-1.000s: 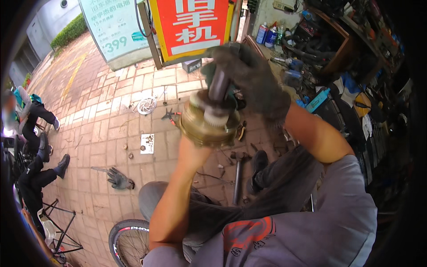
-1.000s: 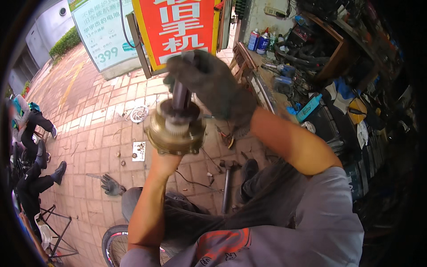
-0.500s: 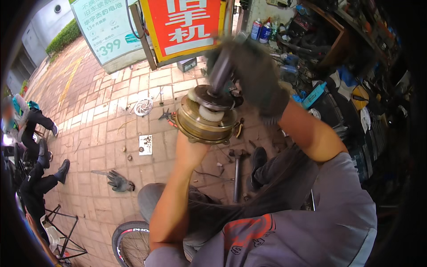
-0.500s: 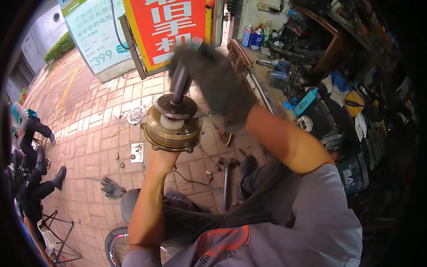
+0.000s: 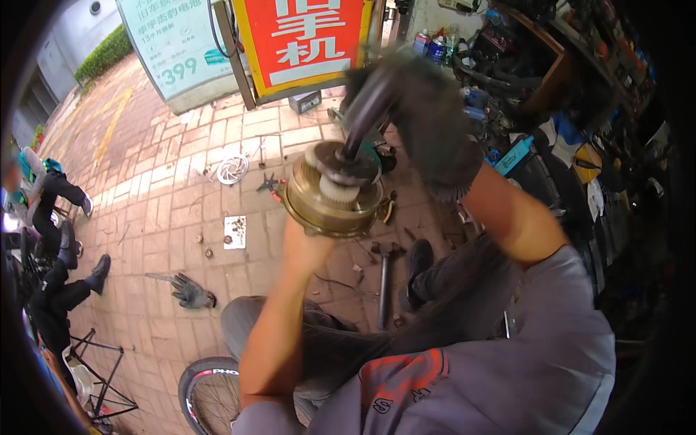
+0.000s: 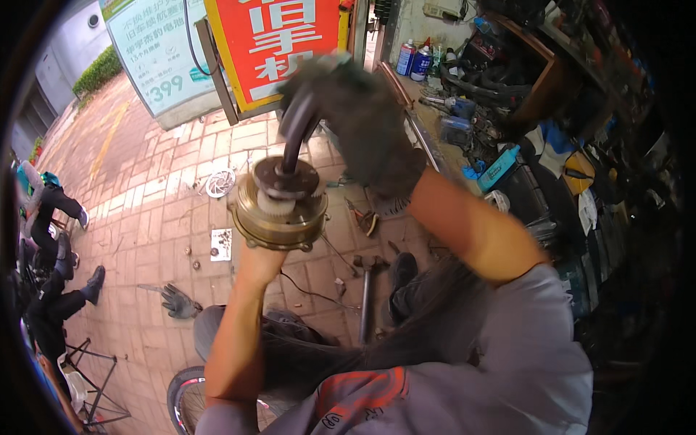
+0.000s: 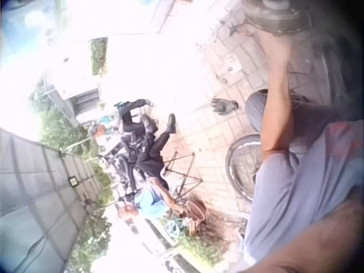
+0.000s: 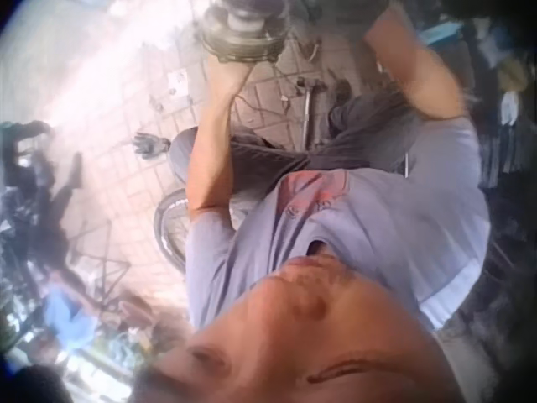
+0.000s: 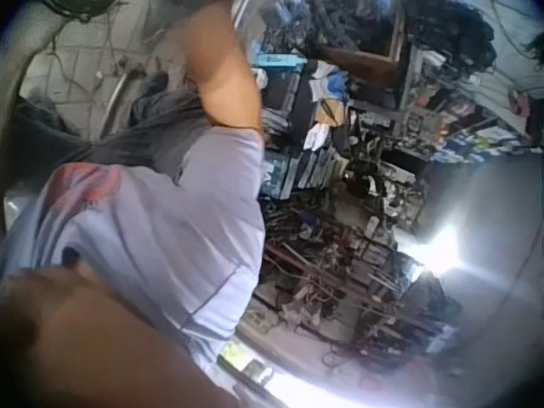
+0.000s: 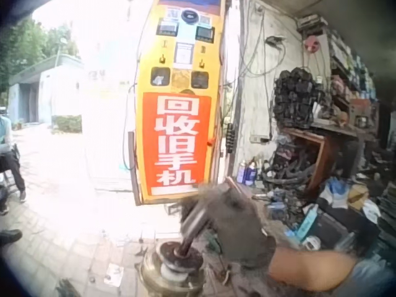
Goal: The person sits on the ground and works on a mechanical part, likely a clutch assembly, by hand and with a brush. They rotate the part, apply lubricant, and manipulate its components in a cluttered workshop setting.
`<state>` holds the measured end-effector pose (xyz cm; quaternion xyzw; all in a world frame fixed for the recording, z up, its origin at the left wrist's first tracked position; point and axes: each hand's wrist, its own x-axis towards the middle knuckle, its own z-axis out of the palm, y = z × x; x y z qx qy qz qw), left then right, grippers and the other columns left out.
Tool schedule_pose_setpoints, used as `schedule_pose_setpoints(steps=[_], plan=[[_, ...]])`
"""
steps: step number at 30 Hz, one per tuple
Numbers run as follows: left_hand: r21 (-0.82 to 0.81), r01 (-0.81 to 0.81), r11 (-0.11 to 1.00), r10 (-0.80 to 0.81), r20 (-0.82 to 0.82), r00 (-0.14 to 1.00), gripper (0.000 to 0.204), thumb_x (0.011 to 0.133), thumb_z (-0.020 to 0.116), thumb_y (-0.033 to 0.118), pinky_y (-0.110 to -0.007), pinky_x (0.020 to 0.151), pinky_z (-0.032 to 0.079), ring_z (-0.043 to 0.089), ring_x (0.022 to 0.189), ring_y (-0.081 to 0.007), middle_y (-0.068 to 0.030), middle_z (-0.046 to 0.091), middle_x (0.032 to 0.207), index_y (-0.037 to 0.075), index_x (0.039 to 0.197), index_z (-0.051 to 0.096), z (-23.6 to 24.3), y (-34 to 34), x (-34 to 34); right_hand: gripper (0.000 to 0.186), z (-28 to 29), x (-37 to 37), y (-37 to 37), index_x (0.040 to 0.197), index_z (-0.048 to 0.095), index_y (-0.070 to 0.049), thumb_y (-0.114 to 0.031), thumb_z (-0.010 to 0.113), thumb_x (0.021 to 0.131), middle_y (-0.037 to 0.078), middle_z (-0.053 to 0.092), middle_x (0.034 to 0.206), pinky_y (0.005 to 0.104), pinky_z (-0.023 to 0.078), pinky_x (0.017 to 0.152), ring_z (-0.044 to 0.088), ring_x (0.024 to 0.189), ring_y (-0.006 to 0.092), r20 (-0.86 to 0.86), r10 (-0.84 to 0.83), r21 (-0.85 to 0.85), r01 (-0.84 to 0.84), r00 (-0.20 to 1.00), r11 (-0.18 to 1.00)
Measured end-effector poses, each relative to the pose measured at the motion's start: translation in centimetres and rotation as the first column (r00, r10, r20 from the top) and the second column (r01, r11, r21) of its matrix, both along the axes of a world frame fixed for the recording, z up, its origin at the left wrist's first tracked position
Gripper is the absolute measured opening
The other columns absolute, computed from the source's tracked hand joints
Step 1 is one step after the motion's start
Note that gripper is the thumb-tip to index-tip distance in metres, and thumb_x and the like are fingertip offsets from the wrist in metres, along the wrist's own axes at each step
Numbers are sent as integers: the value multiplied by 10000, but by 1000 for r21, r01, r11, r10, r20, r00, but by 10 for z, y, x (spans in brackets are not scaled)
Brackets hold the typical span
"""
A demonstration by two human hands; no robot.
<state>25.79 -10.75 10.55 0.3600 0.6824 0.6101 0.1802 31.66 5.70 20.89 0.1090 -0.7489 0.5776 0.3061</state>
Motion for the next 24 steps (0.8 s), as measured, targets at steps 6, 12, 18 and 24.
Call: schedule_pose_setpoints(steps=[6, 12, 18, 24], plan=[[105, -16, 994, 26, -100, 995, 550, 730, 746, 96, -330, 922, 426, 548, 1081, -208, -110, 580, 1161, 12, 1207, 486, -11, 8, 5, 316, 13, 1, -9, 1072, 578, 5, -259, 618, 904, 77, 650, 930, 296, 512, 813, 631, 907, 158, 172, 22, -138, 2, 985, 990], [54, -55, 997, 59, -62, 996, 380, 746, 749, 130, -318, 830, 480, 617, 981, -187, -91, 664, 1049, 24, 1085, 616, -4, 4, 10, 384, 21, -3, 5, 1082, 582, 6, -340, 584, 916, 92, 649, 964, 296, 508, 817, 625, 907, 157, 312, 25, -148, 23, 950, 989], [30, -14, 999, 15, -36, 999, 382, 745, 744, 102, -317, 844, 475, 612, 974, -186, -82, 665, 1041, 20, 1093, 609, -10, 3, 9, 476, 23, -4, 18, 1190, 537, 15, -379, 562, 923, 97, 626, 999, 301, 516, 809, 617, 908, 169, 278, 104, -139, -67, 955, 988], [94, -17, 995, 10, 65, 998, 425, 686, 734, 48, -316, 826, 476, 630, 956, -204, -98, 669, 1026, 17, 1089, 603, -2, 1, 17, 476, 21, -1, 22, 1262, 490, -9, -309, 596, 908, 94, 598, 1058, 310, 539, 809, 619, 925, 171, 242, 111, -75, -96, 964, 993]])
